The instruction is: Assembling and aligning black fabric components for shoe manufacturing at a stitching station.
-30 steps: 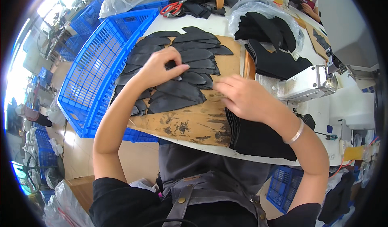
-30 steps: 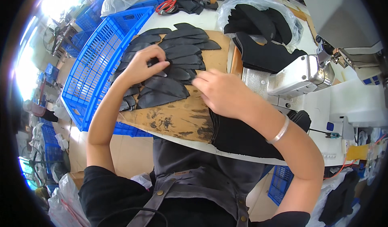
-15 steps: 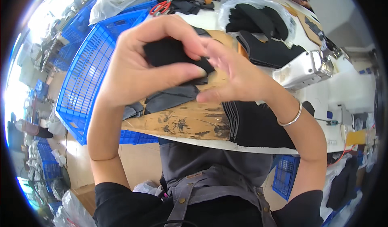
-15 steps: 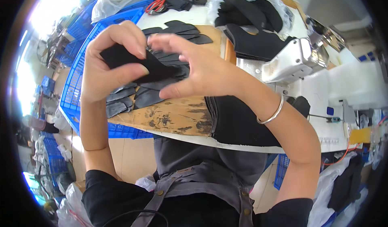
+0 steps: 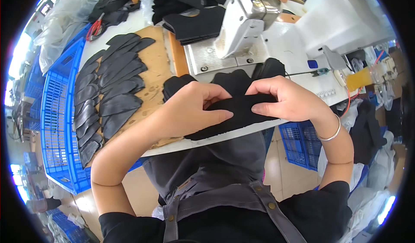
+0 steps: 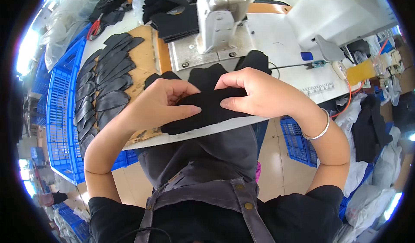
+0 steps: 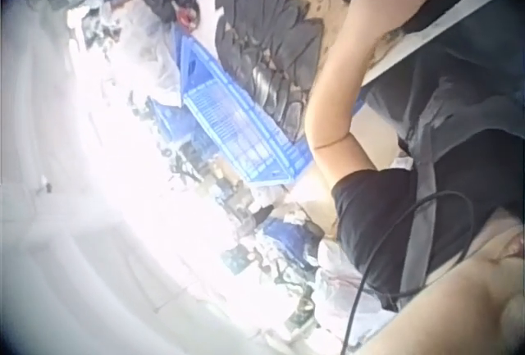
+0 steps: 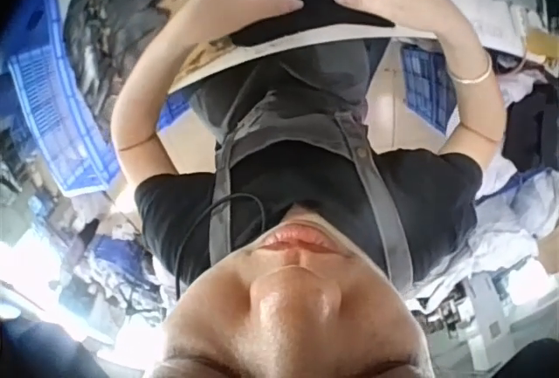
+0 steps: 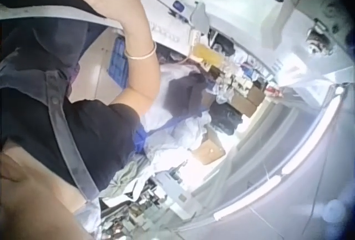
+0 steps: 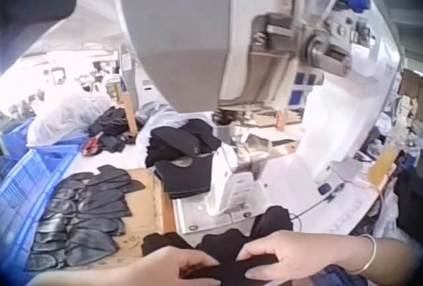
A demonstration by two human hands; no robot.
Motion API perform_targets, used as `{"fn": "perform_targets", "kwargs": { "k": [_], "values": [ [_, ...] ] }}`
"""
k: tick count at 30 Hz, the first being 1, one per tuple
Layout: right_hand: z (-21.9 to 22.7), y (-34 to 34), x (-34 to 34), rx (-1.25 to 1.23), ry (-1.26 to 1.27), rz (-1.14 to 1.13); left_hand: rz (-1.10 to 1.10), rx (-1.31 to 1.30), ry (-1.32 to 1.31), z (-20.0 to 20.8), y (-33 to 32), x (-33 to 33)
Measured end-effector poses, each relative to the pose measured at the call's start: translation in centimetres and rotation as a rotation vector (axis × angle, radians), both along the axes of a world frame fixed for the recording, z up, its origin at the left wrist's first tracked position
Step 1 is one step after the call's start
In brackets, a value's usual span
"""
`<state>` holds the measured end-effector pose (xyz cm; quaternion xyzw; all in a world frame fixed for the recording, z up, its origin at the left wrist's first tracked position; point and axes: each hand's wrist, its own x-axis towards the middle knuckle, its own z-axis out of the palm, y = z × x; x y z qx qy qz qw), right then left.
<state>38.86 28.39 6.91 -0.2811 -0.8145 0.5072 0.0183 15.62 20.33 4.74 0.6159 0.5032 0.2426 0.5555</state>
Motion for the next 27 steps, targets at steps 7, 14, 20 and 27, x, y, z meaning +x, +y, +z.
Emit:
{"fn": "perform_targets", "kwargs": {
  "k": [7,14,20,27],
  "values": [
    [-1.7,-0.9,1.2,0.101,0.098,-0.077,0.019,0.249,0.372,0.8,-0.1,3.1],
    [-1.6,-1.7,-0.1,0.205,-0.004,-0.088,0.006,0.213,0.492,0.5,-0.1,2.3],
    [-1.0,-1.6,-0.6,0.147,-0.098,-0.105,-0.002,0.255,0.514,0.1,-0.1,2.1],
    [-1.2,-1.6,-0.5,0.135,-0.105,-0.104,-0.023,0.347,0.520,-0.6,-0.2,2.0]
  ]
}}
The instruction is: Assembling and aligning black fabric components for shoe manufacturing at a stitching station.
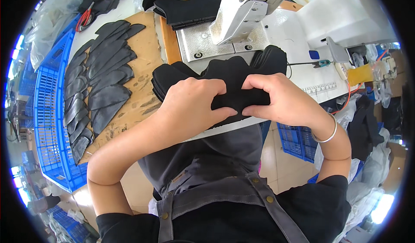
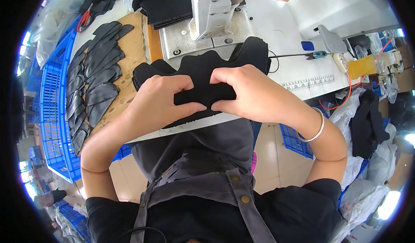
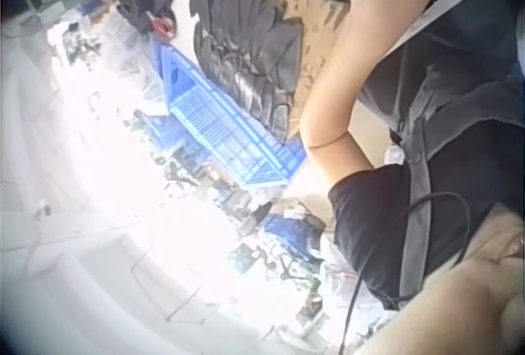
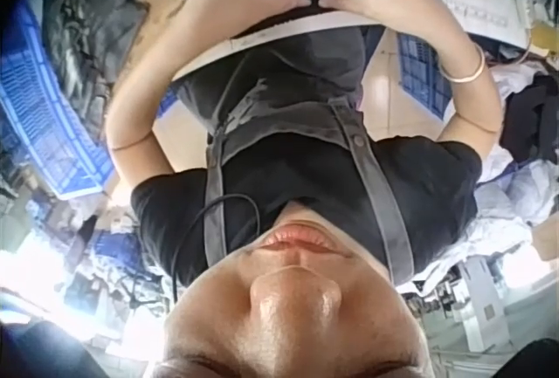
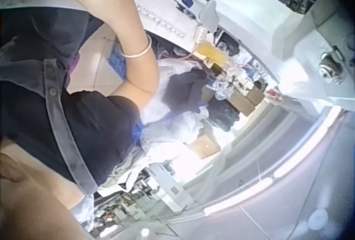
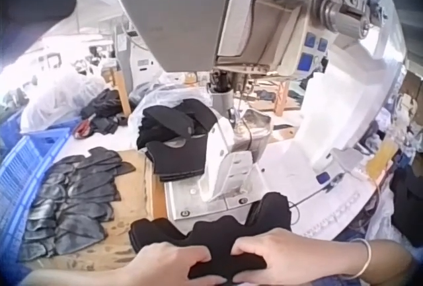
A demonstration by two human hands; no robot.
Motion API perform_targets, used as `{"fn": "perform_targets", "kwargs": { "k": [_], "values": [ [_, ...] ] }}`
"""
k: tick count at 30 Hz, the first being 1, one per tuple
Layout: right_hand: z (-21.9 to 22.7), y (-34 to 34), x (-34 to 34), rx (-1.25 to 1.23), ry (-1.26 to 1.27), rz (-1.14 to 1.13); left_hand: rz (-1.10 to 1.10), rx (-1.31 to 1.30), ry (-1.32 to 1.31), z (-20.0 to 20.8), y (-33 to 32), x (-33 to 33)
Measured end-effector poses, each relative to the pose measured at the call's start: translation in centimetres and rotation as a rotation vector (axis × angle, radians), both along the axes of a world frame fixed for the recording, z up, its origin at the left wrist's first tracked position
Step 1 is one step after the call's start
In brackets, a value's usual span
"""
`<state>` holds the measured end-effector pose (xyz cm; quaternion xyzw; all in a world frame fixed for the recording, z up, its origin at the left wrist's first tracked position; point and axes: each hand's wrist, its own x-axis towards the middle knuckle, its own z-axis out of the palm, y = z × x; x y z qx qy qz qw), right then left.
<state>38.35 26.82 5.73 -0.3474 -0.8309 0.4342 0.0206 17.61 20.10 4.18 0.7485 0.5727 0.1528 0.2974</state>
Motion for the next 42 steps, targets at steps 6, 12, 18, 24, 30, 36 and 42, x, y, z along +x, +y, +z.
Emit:
{"fn": "perform_targets", "kwargs": {
  "k": [6,12,18,24,30,36,42],
  "values": [
    [0.0,-0.1,-0.1,0.054,0.039,0.016,0.017,0.033,-0.028,-0.5,-0.1,-0.1],
    [-0.4,0.0,0.0,0.155,0.094,0.086,0.020,0.031,-0.019,-0.6,-0.2,0.1],
    [-0.7,-0.3,-0.6,0.266,0.066,0.087,-0.035,0.104,0.024,-0.2,-0.1,-0.3],
    [0.8,-0.3,-1.1,0.154,-0.107,0.047,-0.099,0.034,0.060,0.9,-0.2,-2.2],
    [0.3,-0.2,-1.2,0.177,-0.091,0.038,-0.085,0.059,0.011,-0.1,-0.2,-2.5],
    [0.1,-0.3,-1.2,0.193,-0.069,0.023,-0.099,0.055,0.027,-0.1,-0.2,-2.6],
    [-0.1,-0.5,-1.1,0.216,-0.046,0.027,-0.076,0.052,0.029,-0.1,-0.7,-2.5]
  ]
}}
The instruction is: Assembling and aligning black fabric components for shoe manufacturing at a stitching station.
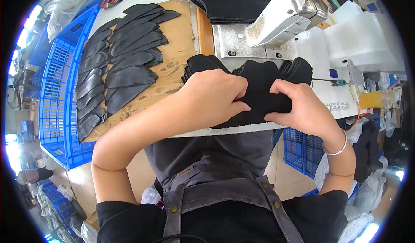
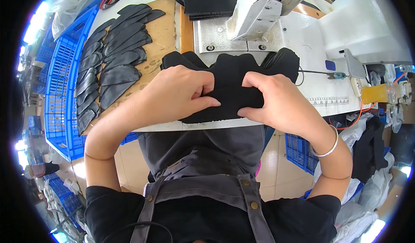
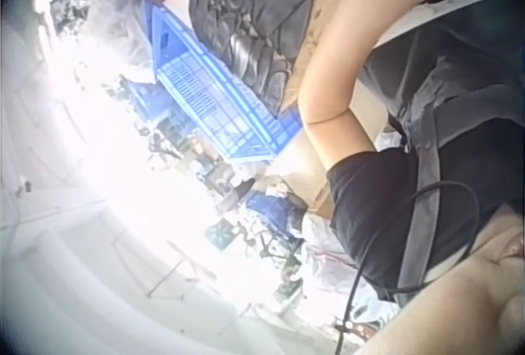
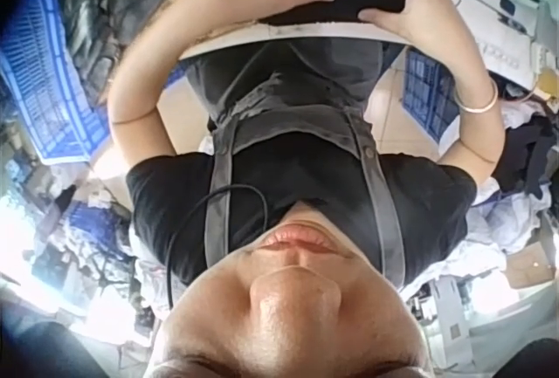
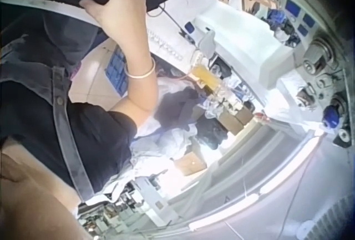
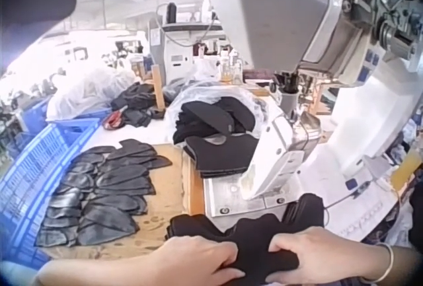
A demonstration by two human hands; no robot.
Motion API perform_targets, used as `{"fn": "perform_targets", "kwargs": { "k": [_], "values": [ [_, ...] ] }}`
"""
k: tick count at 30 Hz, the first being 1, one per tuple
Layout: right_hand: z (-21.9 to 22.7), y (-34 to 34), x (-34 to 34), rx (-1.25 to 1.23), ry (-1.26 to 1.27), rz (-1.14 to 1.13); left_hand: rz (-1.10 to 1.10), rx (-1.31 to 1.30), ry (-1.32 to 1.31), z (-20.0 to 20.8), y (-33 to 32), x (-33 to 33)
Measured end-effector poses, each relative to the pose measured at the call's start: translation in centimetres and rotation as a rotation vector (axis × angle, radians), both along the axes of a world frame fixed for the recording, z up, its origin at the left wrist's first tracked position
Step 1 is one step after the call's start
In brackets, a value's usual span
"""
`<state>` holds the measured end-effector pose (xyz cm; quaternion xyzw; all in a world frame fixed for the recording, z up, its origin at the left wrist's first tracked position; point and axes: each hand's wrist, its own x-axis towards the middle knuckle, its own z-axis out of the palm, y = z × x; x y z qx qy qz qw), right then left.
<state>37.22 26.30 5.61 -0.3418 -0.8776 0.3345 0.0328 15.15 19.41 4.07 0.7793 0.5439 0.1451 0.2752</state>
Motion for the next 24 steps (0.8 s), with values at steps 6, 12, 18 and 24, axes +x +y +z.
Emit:
{"fn": "perform_targets", "kwargs": {
  "k": [6,12,18,24],
  "values": [
    [0.3,0.2,0.0,0.022,-0.036,0.029,0.239,0.521,0.350,-0.3,-3.7,3.0],
    [-0.3,0.3,0.9,0.168,-0.007,0.038,0.134,0.571,0.387,-5.3,-5.5,6.9],
    [0.6,1.3,3.5,-0.084,-0.040,-0.152,0.129,0.559,0.449,-5.7,-5.5,6.9],
    [-0.4,1.3,5.0,-0.106,0.017,-0.195,0.122,0.568,0.428,-5.5,-5.5,7.0]
  ]
}}
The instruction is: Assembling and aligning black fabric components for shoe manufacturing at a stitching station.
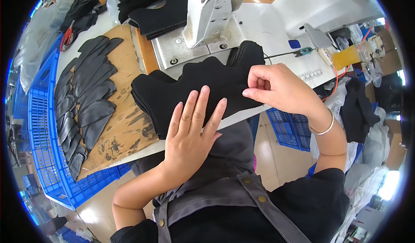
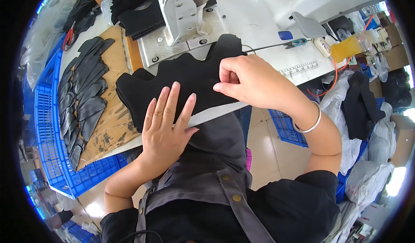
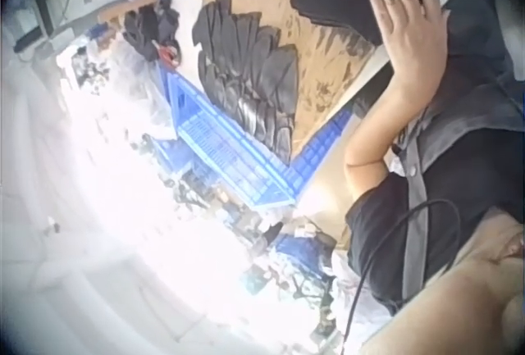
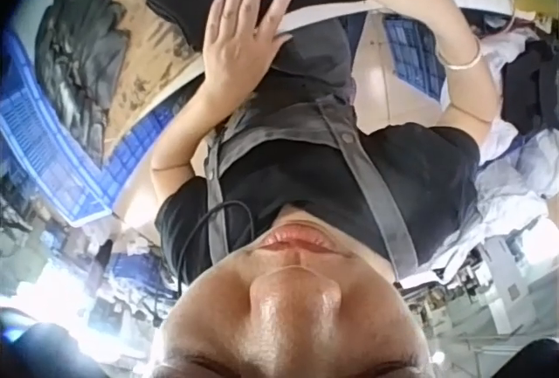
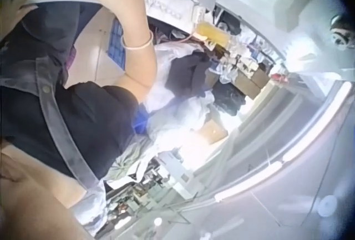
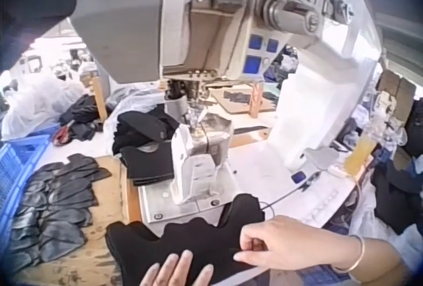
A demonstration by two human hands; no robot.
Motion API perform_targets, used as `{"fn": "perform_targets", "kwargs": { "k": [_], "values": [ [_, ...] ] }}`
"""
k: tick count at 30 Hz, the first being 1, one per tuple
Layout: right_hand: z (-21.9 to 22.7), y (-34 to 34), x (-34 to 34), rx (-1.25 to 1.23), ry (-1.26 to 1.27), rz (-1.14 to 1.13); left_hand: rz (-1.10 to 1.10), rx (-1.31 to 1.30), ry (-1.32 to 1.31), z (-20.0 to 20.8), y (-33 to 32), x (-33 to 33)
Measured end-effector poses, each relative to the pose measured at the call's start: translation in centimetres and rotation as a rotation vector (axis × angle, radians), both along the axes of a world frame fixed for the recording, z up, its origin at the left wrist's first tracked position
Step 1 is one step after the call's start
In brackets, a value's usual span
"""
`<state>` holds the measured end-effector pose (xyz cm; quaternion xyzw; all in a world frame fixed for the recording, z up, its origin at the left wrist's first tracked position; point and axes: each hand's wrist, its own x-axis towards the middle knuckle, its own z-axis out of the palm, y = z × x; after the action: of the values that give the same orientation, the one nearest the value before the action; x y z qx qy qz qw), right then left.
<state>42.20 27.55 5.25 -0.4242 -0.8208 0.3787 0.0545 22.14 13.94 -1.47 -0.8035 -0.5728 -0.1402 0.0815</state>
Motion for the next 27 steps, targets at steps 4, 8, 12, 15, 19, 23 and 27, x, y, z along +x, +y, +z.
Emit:
{"fn": "perform_targets", "kwargs": {
  "k": [4,8,12,15,19,23,27],
  "values": [
    [-0.3,0.0,0.1,0.030,0.041,0.016,0.002,-0.005,0.043,0.0,-0.1,0.0],
    [-0.4,0.0,0.1,0.062,0.018,0.020,-0.005,-0.003,0.034,0.0,0.0,0.0],
    [-0.2,-0.3,-0.1,0.083,0.042,0.010,0.006,0.026,0.047,-0.3,0.1,0.0],
    [0.9,-1.3,-0.7,0.266,-0.289,0.019,0.009,0.037,0.093,-0.3,0.1,-0.2],
    [-1.3,-3.9,-1.9,0.863,0.001,0.204,-0.045,-0.028,0.036,0.5,0.1,-0.2],
    [-4.3,-4.9,-1.8,0.723,-0.031,0.386,-0.074,-0.048,-0.006,0.7,0.0,-1.2],
    [-3.8,-4.1,0.6,0.790,-0.238,0.273,0.031,-0.063,0.036,1.3,-1.3,-2.7]
  ]
}}
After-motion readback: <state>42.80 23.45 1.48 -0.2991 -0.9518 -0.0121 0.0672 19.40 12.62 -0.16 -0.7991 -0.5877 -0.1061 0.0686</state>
